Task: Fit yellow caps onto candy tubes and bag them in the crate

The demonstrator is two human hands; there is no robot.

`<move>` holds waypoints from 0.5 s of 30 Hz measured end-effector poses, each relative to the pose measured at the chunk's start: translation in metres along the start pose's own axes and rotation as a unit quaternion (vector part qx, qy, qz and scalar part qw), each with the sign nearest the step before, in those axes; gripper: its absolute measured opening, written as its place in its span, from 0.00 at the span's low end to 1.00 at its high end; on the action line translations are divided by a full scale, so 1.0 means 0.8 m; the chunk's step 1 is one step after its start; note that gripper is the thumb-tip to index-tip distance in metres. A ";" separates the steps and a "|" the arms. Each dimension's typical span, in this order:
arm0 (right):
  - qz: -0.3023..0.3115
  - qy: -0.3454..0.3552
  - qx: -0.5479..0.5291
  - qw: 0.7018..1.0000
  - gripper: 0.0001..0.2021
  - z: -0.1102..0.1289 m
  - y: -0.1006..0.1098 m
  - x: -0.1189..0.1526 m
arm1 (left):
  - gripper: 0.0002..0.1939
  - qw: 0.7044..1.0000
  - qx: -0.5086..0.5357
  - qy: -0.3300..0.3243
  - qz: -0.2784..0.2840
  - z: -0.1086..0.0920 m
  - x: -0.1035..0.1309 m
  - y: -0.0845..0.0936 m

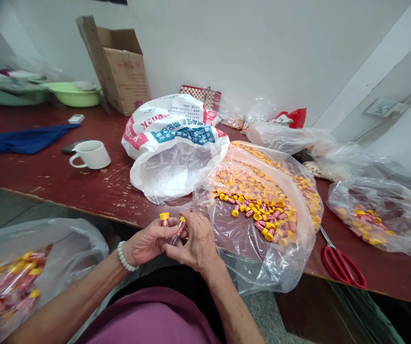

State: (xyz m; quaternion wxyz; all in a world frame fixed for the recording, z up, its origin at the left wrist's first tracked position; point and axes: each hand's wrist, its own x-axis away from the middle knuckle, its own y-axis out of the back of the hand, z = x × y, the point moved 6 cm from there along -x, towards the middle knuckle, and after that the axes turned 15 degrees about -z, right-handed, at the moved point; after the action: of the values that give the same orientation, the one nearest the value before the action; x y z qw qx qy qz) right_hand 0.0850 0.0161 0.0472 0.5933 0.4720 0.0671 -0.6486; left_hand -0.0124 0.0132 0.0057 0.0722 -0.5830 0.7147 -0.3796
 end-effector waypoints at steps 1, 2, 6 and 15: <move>0.011 -0.019 -0.012 1.000 0.31 0.000 -0.002 0.000 | 0.07 1.000 0.006 0.003 -0.001 0.001 0.001 0.000; 0.028 -0.036 -0.028 0.999 0.32 0.000 -0.006 0.001 | 0.07 1.000 0.009 0.001 -0.005 0.000 0.002 0.001; 0.070 -0.122 -0.099 0.985 0.44 -0.008 -0.013 0.001 | 0.19 0.997 -0.016 -0.041 -0.069 -0.018 0.018 0.024; -0.077 -0.090 0.318 0.941 0.27 -0.160 0.119 -0.005 | 0.29 0.803 -0.177 -0.234 -0.518 -0.114 0.207 0.230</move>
State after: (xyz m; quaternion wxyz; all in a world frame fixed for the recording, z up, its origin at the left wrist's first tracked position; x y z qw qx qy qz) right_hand 0.2320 0.0743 0.0250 0.3643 0.5689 -0.1606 -0.7196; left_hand -0.2565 -0.0864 0.0105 -0.0747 -0.9403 0.3223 -0.0792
